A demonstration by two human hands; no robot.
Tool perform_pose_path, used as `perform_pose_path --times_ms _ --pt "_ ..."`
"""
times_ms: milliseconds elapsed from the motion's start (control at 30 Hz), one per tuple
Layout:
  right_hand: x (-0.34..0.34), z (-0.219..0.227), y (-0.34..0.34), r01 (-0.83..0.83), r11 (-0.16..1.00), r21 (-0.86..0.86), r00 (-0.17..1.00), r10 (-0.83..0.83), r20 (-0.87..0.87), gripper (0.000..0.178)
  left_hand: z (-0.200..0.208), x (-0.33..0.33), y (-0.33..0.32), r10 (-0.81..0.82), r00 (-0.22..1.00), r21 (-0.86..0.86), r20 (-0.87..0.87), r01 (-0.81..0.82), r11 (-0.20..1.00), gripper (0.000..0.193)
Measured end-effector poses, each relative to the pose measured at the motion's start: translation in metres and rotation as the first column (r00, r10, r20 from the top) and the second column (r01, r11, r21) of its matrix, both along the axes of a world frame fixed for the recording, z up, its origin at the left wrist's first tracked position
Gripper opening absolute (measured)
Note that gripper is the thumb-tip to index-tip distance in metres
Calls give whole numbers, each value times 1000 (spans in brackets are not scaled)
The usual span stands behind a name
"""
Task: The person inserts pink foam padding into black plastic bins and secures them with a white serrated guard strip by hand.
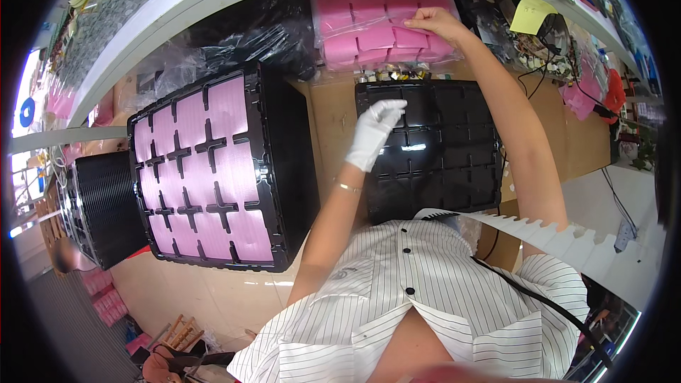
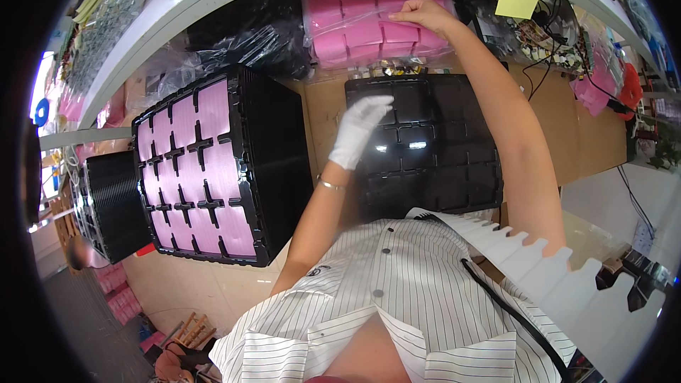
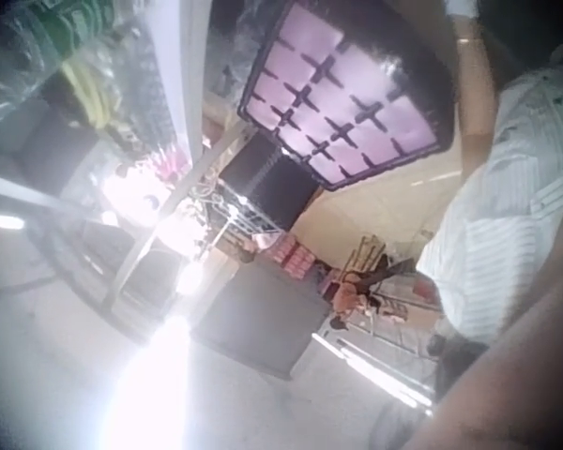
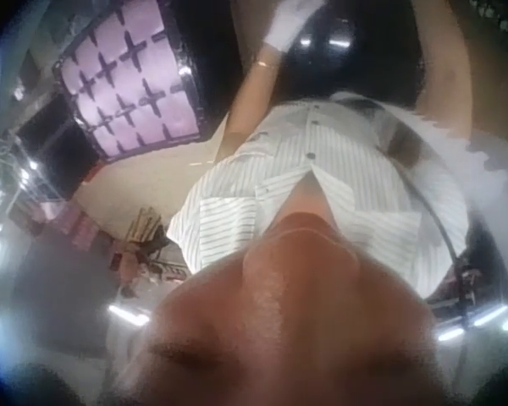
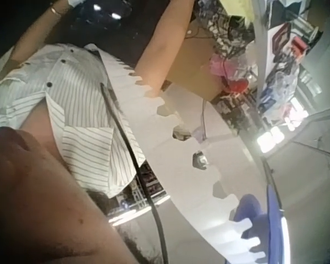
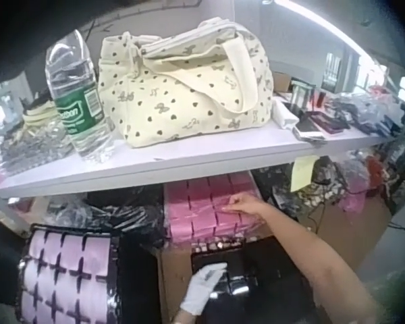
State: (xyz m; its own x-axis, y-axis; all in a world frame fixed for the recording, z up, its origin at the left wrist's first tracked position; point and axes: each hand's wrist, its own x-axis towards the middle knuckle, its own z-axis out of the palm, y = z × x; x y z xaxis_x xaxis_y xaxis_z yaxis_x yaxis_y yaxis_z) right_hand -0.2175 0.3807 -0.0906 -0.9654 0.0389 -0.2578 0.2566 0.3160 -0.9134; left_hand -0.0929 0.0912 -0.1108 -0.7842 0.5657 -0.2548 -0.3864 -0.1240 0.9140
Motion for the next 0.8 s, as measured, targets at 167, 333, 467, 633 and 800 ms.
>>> perform_pose_path --times_ms 167,333,467,633,800 --pt "-3 0 -14 245 951 187 893 -146 -426 26 -4 -25 43 16 509 -158 -860 -296 942 26" --pt "26 47 -56 265 861 435 765 87 -638 19 4 -70 89 -564 244 -585 -789 -580 567 60" --pt "102 53 -53 320 703 635 675 301 -674 19 23 -88 100 -502 495 -705 -709 -467 535 58" --pt "160 16 -59 637 768 -61 721 -622 -306 28 -38 -91 91 -497 295 -577 -816 -459 676 48" --pt "220 -42 -18 511 496 -702 834 -484 265 25 8 -2 40 -174 762 -362 -624 -85 928 54"
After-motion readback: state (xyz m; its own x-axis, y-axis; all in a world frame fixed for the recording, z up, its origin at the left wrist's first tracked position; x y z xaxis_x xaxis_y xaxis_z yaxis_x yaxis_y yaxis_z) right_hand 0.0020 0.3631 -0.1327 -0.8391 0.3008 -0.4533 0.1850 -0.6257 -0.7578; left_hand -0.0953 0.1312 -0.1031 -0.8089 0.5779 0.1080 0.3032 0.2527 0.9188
